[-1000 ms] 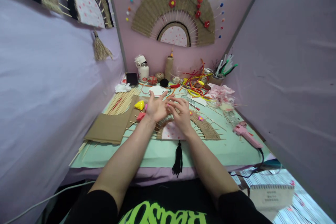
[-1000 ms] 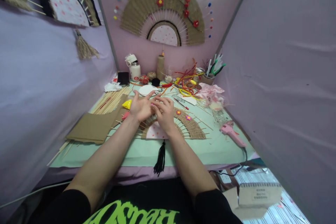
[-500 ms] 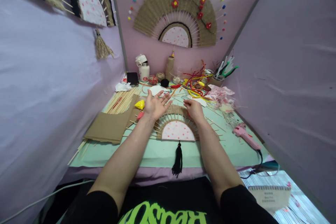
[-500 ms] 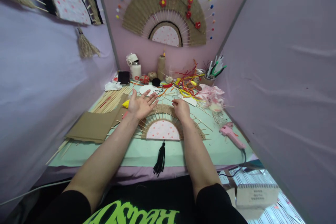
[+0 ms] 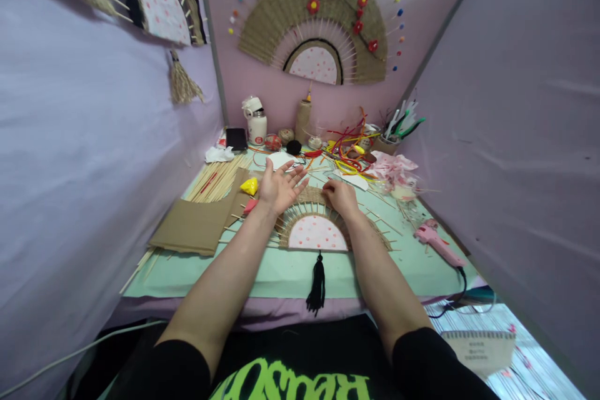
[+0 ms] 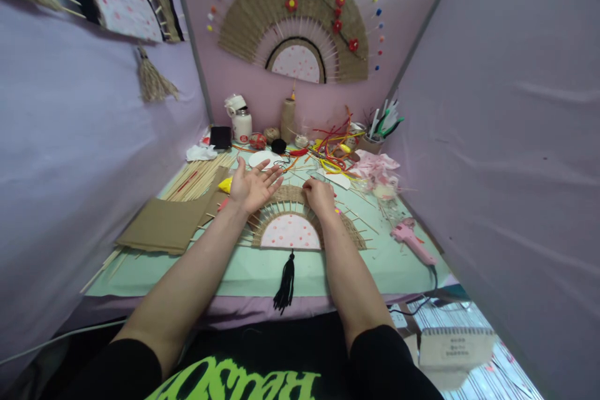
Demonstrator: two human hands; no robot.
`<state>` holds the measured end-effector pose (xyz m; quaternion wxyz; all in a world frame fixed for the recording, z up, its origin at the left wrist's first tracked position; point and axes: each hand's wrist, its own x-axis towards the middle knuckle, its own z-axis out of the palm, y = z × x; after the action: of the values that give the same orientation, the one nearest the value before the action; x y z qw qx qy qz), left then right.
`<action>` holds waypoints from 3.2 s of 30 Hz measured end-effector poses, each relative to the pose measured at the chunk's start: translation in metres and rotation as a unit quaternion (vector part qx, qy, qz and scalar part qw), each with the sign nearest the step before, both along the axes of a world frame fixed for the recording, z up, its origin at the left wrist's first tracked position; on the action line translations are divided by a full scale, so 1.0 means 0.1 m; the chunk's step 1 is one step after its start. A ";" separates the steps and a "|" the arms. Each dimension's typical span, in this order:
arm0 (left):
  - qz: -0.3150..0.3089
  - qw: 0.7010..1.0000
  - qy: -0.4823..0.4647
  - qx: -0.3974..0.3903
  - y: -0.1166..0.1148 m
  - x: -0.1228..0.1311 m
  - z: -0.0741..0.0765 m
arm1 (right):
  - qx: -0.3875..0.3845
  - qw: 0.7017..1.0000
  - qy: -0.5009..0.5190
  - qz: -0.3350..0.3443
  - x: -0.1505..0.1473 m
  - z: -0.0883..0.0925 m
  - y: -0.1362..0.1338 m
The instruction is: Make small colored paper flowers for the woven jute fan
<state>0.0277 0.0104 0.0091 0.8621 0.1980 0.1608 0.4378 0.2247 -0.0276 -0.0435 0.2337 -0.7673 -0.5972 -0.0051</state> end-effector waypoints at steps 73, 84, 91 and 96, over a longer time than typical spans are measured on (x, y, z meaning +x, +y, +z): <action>0.040 0.456 0.765 0.454 0.27 -0.46 -0.11 | 0.171 0.984 0.031 0.027 -0.09 0.01 -0.14; 0.098 0.566 0.612 0.543 0.28 -0.30 -0.13 | 0.250 0.946 0.140 0.155 -0.25 0.06 -0.17; 0.091 0.683 0.465 0.556 0.11 -0.13 -0.08 | 0.306 0.898 0.245 0.198 -0.44 0.22 -0.30; 0.115 0.612 0.487 0.612 0.13 -0.13 -0.13 | 0.353 0.876 0.266 0.192 -0.45 0.26 -0.33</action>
<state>0.0145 0.0236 -0.0043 0.2780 0.8438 0.2733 0.3688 0.1798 -0.0610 -0.0171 0.6360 -0.4763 -0.6062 0.0337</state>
